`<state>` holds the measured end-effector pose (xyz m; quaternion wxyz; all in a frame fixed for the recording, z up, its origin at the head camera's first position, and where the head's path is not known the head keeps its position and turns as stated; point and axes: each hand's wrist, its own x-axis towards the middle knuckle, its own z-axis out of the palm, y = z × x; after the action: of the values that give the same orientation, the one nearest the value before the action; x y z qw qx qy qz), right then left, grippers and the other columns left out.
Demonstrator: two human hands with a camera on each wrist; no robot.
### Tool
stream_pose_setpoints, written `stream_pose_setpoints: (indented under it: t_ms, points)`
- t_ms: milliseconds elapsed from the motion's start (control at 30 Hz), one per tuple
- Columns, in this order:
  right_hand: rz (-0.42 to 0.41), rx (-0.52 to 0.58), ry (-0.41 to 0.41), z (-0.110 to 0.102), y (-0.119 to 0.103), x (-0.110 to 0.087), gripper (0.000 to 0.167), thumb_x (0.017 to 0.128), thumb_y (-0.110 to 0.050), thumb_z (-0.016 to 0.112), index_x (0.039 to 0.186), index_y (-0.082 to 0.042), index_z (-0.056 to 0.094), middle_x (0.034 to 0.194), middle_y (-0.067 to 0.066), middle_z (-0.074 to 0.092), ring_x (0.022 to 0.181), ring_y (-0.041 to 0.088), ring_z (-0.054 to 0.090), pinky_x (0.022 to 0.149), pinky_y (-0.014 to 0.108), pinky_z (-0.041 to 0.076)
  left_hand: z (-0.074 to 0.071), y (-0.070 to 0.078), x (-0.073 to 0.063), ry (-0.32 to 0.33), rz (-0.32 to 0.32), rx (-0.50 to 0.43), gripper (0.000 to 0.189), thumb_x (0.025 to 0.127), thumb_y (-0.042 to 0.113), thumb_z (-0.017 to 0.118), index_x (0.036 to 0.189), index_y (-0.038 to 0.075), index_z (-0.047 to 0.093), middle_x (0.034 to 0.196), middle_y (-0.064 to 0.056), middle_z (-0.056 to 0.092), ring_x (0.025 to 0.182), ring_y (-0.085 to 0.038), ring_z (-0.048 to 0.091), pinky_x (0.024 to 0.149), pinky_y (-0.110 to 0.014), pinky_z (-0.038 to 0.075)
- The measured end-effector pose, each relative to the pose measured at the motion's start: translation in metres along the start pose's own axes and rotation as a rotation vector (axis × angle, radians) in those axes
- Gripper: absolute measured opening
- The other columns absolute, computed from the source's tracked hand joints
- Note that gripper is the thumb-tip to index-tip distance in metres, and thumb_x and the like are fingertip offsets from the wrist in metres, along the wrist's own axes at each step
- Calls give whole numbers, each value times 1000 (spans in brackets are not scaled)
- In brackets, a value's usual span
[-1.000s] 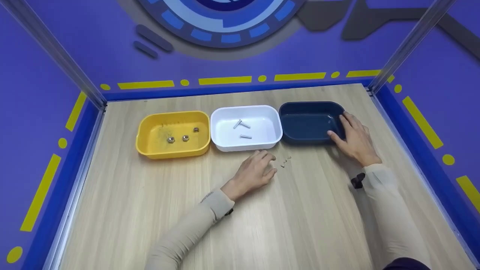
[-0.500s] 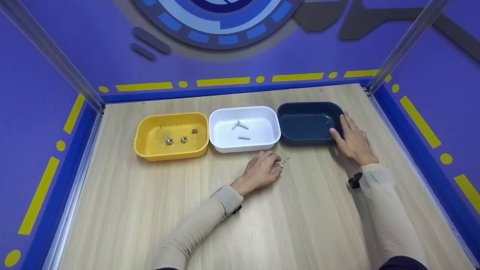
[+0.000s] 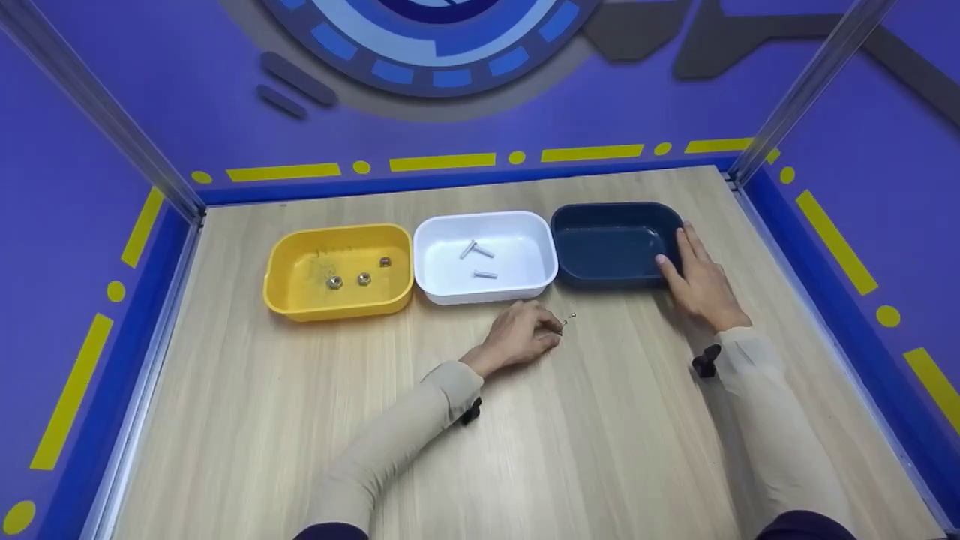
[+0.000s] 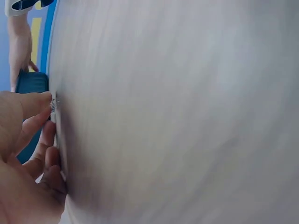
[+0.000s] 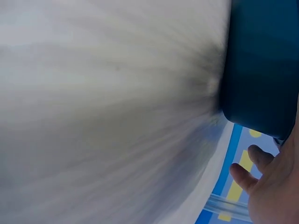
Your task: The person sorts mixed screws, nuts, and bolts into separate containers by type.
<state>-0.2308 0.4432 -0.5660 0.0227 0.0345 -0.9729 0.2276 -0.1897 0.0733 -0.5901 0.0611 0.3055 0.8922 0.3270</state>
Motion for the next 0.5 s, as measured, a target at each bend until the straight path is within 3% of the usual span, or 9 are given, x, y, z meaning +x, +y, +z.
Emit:
stream_pose_setpoints:
  t_ms: [100,300,500]
  points:
    - [-9,-29,8,-1,-2,1,85,112,-60,32,171,-3,11,181,17,4,161,49,20,123,75,21,2,0,2,22,4,23,18,94,27,80,110,23,86,113,4,78,104,-22,67,89,-34,53]
    - [-22,-91,15,-2,-1,-3,87,112,-59,32,169,4,11,179,24,4,164,46,11,131,67,13,7,2,5,36,-61,15,16,93,36,84,108,30,87,109,10,79,102,-18,68,86,-30,52]
    - [-36,-82,26,0,-2,-2,87,113,-59,30,169,4,9,179,25,3,165,46,9,131,68,13,8,0,5,60,-107,6,13,89,40,88,101,35,88,104,18,79,98,-10,69,82,-24,52]
